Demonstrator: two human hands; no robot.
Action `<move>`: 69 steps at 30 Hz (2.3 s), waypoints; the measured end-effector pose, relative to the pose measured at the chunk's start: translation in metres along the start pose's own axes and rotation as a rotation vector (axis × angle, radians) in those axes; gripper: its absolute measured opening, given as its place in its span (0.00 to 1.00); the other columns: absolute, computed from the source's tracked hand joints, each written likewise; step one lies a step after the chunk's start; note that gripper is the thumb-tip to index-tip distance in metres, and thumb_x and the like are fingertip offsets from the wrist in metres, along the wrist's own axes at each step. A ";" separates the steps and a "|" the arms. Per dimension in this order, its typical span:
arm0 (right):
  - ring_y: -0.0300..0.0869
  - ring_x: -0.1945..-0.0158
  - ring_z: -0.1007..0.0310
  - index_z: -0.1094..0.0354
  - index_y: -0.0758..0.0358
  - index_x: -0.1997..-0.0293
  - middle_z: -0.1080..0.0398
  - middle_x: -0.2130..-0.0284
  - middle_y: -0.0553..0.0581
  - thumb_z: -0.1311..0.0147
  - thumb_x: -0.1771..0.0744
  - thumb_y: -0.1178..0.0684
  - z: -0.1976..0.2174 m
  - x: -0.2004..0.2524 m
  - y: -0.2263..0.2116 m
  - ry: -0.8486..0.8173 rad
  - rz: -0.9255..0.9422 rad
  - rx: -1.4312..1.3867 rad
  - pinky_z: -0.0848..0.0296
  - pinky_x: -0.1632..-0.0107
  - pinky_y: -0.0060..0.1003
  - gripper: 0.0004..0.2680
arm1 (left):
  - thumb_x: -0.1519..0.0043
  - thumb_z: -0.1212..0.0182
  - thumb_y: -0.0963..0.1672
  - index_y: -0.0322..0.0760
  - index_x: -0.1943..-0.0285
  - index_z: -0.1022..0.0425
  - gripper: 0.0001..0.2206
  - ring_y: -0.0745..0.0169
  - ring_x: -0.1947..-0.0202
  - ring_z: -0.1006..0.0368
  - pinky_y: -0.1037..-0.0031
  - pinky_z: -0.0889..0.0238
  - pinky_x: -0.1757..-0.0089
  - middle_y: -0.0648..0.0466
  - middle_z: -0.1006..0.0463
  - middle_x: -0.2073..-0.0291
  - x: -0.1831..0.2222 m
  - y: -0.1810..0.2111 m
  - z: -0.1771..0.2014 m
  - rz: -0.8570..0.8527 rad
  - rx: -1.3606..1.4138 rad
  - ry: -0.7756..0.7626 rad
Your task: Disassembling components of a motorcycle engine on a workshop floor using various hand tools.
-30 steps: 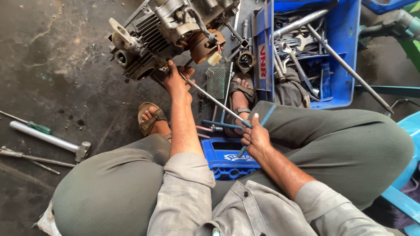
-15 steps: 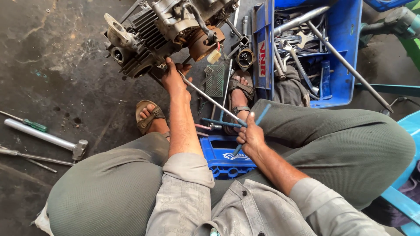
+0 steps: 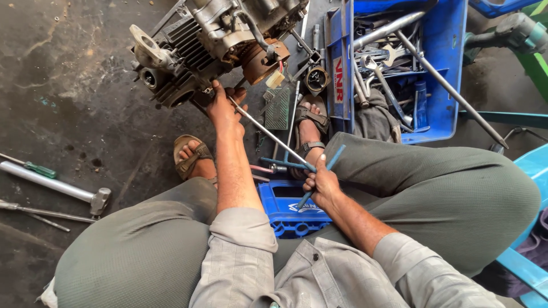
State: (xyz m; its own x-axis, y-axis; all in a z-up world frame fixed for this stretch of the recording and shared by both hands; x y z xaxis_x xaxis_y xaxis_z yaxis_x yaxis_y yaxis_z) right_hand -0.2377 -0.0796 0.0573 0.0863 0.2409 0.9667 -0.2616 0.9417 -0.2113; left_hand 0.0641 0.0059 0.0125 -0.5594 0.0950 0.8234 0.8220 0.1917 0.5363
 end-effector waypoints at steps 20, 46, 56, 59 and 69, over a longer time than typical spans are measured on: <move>0.36 0.83 0.54 0.42 0.60 0.65 0.51 0.82 0.48 0.55 0.31 0.30 0.001 -0.025 0.018 0.090 -0.003 -0.027 0.47 0.79 0.32 0.20 | 0.37 0.44 0.57 0.39 0.62 0.27 0.20 0.57 0.63 0.17 0.63 0.25 0.59 0.51 0.16 0.71 0.004 -0.001 -0.003 -0.042 0.104 0.006; 0.44 0.77 0.39 0.36 0.60 0.57 0.37 0.73 0.55 0.51 0.30 0.34 -0.054 -0.130 0.062 -0.050 -0.019 0.230 0.34 0.70 0.46 0.17 | 0.40 0.47 0.60 0.47 0.66 0.18 0.22 0.44 0.63 0.20 0.54 0.31 0.63 0.48 0.16 0.64 0.120 0.123 -0.051 -0.366 -1.180 0.439; 0.45 0.71 0.35 0.34 0.60 0.51 0.32 0.65 0.57 0.54 0.29 0.35 -0.072 -0.103 0.050 -0.025 -0.051 0.268 0.30 0.64 0.50 0.17 | 0.33 0.43 0.51 0.42 0.42 0.30 0.16 0.46 0.51 0.25 0.57 0.31 0.55 0.46 0.22 0.49 0.080 0.205 -0.019 -1.121 -1.120 0.533; 0.45 0.67 0.33 0.34 0.60 0.49 0.31 0.62 0.56 0.52 0.30 0.36 -0.073 -0.142 0.062 -0.035 -0.025 0.179 0.31 0.61 0.50 0.16 | 0.30 0.47 0.47 0.41 0.32 0.35 0.18 0.40 0.44 0.28 0.53 0.34 0.49 0.43 0.25 0.42 0.059 0.205 -0.013 -1.113 -1.223 0.328; 0.49 0.52 0.29 0.32 0.66 0.43 0.30 0.51 0.62 0.48 0.30 0.44 -0.042 -0.151 0.060 -0.049 -0.079 -0.067 0.28 0.52 0.50 0.16 | 0.29 0.50 0.45 0.40 0.31 0.49 0.20 0.35 0.40 0.31 0.50 0.39 0.45 0.40 0.30 0.38 0.060 0.205 -0.013 -0.956 -1.370 0.305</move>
State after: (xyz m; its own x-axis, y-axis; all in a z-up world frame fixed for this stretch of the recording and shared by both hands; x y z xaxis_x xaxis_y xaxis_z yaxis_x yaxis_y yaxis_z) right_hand -0.2258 -0.0499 -0.1070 0.0562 0.1546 0.9864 -0.1909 0.9714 -0.1414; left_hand 0.2005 0.0378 0.1743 -0.9681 0.2454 0.0501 -0.1981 -0.8726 0.4464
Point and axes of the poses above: each hand's wrist, its own x-axis away from the middle knuckle, its own z-axis out of the back of the hand, y = z × x, the point moved 3 cm from there along -x, towards the middle knuckle
